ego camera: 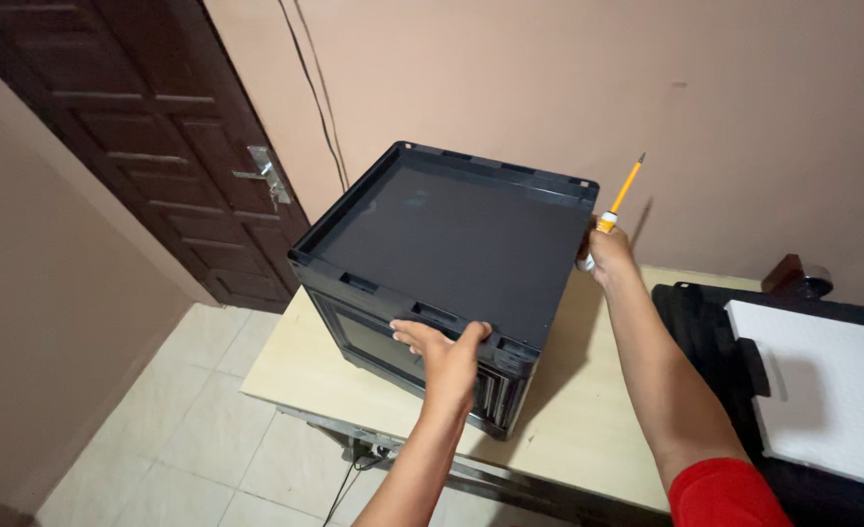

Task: The person assembles a black plastic storage box by fitting side panels, a front panel, and a top lid onto a base. They use a yellow utility knife to pry and align the interlocking edges, then press the parts together to form a closed box.

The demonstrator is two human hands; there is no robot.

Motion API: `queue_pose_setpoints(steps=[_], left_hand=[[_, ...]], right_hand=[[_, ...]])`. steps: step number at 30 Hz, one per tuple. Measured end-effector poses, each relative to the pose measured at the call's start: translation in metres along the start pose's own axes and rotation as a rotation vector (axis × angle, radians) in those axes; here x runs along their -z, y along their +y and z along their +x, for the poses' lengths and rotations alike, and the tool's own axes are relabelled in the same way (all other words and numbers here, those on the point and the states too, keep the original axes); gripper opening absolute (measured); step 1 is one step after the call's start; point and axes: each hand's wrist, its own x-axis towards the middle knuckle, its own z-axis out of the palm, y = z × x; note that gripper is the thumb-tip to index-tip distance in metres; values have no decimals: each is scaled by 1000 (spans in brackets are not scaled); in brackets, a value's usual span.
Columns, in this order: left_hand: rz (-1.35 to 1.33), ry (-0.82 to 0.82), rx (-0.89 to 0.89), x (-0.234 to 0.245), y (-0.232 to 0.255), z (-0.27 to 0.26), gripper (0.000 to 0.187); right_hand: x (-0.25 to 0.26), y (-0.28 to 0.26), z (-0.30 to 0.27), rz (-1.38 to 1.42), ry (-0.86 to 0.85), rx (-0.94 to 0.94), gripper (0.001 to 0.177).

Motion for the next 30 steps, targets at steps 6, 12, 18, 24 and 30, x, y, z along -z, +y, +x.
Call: queue_pose_setpoints(steps=[6,12,18,24,30], left_hand=[[64,59,14,-4,3,1,138],[-5,14,-51,29,5,25,132],[-224,-88,-232,69,14,77,122],[-269,-331,-242,106,41,120,65],[-187,-521,-163,134,57,171,50]], right_hand=[[-1,-2,-13,-18,21,55,18],[0,-21,-59,17,55,31,31],[2,-32,-121,28,145,53,34],[-6,-37,-198,65,195,123,38],[-31,-32,-267,1,302,218,48]])
